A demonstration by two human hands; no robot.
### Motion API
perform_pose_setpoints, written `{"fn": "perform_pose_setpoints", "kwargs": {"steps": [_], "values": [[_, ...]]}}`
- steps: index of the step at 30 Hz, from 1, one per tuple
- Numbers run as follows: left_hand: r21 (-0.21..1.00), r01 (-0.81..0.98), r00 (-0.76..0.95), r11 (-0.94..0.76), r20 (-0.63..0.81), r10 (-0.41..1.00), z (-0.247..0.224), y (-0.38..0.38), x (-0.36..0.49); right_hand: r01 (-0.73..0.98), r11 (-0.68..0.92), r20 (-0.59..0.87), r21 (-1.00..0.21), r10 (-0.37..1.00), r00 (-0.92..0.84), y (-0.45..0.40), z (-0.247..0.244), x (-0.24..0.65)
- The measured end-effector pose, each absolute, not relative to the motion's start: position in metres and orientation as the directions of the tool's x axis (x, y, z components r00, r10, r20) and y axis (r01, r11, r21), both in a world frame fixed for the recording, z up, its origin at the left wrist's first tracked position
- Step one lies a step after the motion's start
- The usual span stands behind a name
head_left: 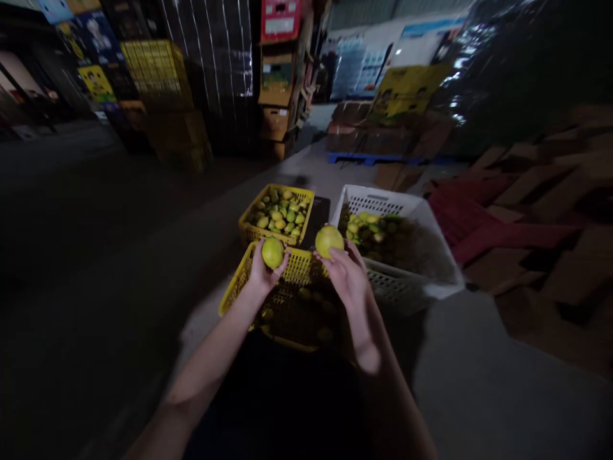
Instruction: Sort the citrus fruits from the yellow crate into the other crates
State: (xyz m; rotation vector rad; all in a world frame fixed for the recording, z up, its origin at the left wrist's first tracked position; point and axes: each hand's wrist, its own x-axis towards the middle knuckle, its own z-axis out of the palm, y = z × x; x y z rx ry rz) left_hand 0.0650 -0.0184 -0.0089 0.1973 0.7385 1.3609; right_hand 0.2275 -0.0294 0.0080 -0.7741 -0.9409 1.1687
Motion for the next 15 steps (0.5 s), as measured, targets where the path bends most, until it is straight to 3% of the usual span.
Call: {"fn": "perform_pose_setpoints", "kwargs": {"steps": [4, 8, 15], "values": [[0.346, -0.926, 0.076, 0.153, -0.225, 0.971, 0.039, -0.02, 0.091, -0.518, 0.271, 0.21, -0.811, 0.962, 0.175, -0.042, 0.034, 0.226], [0.239, -0.961, 0.078, 0.14, -0.252, 0.965, 0.036, -0.029, 0.101, -0.527, 0.219, 0.17, -0.821, 0.975, 0.141, -0.047, 0.025, 0.224], [0.309, -0.946, -0.015, 0.099, -0.346, 0.938, 0.017, -0.032, 0.11, -0.609, 0.111, 0.024, -0.786, 0.989, 0.149, -0.043, 0.007, 0.213]]}}
